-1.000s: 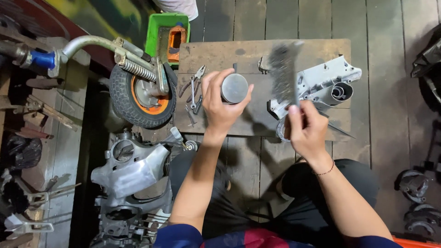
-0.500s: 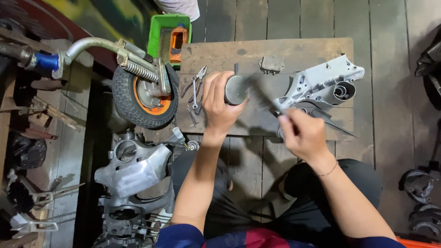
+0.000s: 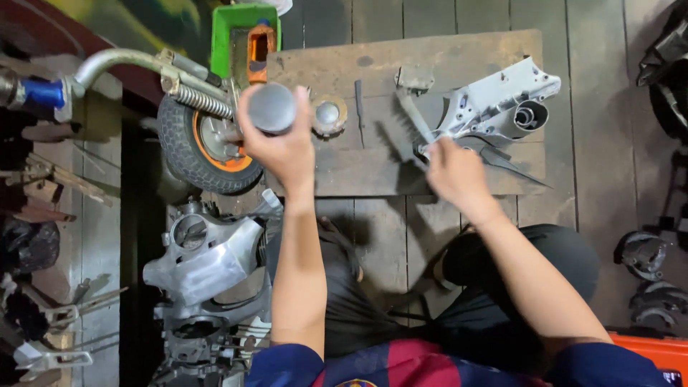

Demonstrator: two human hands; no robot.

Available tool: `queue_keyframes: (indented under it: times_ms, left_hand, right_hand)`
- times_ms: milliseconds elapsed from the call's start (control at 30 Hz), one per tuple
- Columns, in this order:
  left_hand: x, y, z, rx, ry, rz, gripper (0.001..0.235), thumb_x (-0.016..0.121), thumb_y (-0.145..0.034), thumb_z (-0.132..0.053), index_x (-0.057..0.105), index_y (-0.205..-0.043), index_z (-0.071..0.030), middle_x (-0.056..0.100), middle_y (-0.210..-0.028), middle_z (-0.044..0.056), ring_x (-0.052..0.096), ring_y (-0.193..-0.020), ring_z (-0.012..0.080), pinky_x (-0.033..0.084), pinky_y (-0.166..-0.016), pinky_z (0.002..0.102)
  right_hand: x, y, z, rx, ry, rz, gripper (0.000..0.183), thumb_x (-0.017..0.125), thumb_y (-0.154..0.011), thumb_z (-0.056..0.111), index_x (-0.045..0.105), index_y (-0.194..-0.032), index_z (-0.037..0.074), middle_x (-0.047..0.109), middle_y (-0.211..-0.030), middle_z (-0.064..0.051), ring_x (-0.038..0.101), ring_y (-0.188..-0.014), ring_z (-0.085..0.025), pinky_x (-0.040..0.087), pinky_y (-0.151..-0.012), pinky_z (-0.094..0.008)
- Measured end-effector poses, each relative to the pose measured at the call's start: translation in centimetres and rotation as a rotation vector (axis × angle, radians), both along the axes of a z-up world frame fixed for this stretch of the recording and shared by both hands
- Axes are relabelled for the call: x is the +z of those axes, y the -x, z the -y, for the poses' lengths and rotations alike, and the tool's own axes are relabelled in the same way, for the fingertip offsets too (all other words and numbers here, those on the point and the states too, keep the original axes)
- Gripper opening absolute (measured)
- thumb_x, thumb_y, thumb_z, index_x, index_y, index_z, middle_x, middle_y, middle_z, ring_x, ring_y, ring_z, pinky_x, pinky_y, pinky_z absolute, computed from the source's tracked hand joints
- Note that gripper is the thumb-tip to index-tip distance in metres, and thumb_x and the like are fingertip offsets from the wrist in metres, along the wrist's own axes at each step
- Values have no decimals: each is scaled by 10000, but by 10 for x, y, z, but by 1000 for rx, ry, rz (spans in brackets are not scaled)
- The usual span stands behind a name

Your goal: Cleaning carbon deposits from a motorcycle piston and engine casing using a wire brush and scraper.

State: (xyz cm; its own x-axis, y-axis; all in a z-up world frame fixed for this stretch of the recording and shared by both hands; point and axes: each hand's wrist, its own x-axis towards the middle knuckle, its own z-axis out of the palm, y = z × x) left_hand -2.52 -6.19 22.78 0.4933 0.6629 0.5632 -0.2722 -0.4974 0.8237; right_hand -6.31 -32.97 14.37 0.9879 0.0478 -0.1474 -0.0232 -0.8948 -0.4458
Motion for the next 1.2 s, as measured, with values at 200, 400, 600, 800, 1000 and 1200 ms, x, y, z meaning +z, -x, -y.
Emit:
queue_keyframes:
  times_ms: [200, 400, 600, 800, 1000, 1200]
  left_hand:
    - [2, 1, -24, 84, 316, -36, 571, 978, -785, -285, 669, -1219, -80, 701, -1186, 163, 673, -1134, 248, 495, -1052, 402]
    - [19, 8, -43, 86, 365, -54, 442, 826, -839, -313, 642, -1176, -94, 708, -1129, 105, 692, -1038, 234, 608, -916, 365]
    - [-2, 5, -49, 5, 308, -2, 481, 946, -888, -170, 649, -1242, -38, 656, -1199, 194, 628, -1148, 254, 475, -1063, 450]
    - [-13, 1, -49, -91, 199, -12, 427, 919, -918, -111, 625, -1213, -19, 666, -1148, 177, 656, -1118, 230, 488, -1041, 400]
    - [-16, -2, -39, -188, 99, -27, 480, 949, -894, -87, 612, -1225, 0, 637, -1166, 204, 624, -1141, 247, 447, -1073, 424]
    - [-13, 5, -23, -237, 100, -6, 520, 987, -845, -91, 640, -1229, -47, 656, -1177, 156, 633, -1143, 224, 448, -1077, 404]
  right_hand:
    - [-71, 19, -60, 374, 148, 289, 255, 544, -944, 376, 575, -934, 122, 669, -701, -156, 723, -598, -406, 568, -561, -484]
    - [-146, 19, -79, 532, 240, 210, 317, 534, -1017, 411, 569, -1094, 105, 645, -902, -125, 650, -697, -345, 493, -454, -438]
    - [-174, 20, -83, 431, 309, 287, 395, 722, -873, 433, 579, -1079, 127, 560, -946, -66, 594, -934, -284, 473, -793, -402]
    - [-176, 20, -79, 330, 301, 259, 369, 738, -869, 421, 575, -1021, 127, 530, -937, -61, 519, -956, -278, 403, -851, -406]
    - [-171, 13, -2, -52, 260, 682, 171, 653, -656, 165, 579, -803, 212, 511, -763, -24, 520, -726, -247, 387, -729, -416]
    - [-188, 16, 128, -558, 551, 359, 454, 838, -633, 156, 590, -1011, 124, 561, -992, -63, 539, -933, -282, 397, -789, -447]
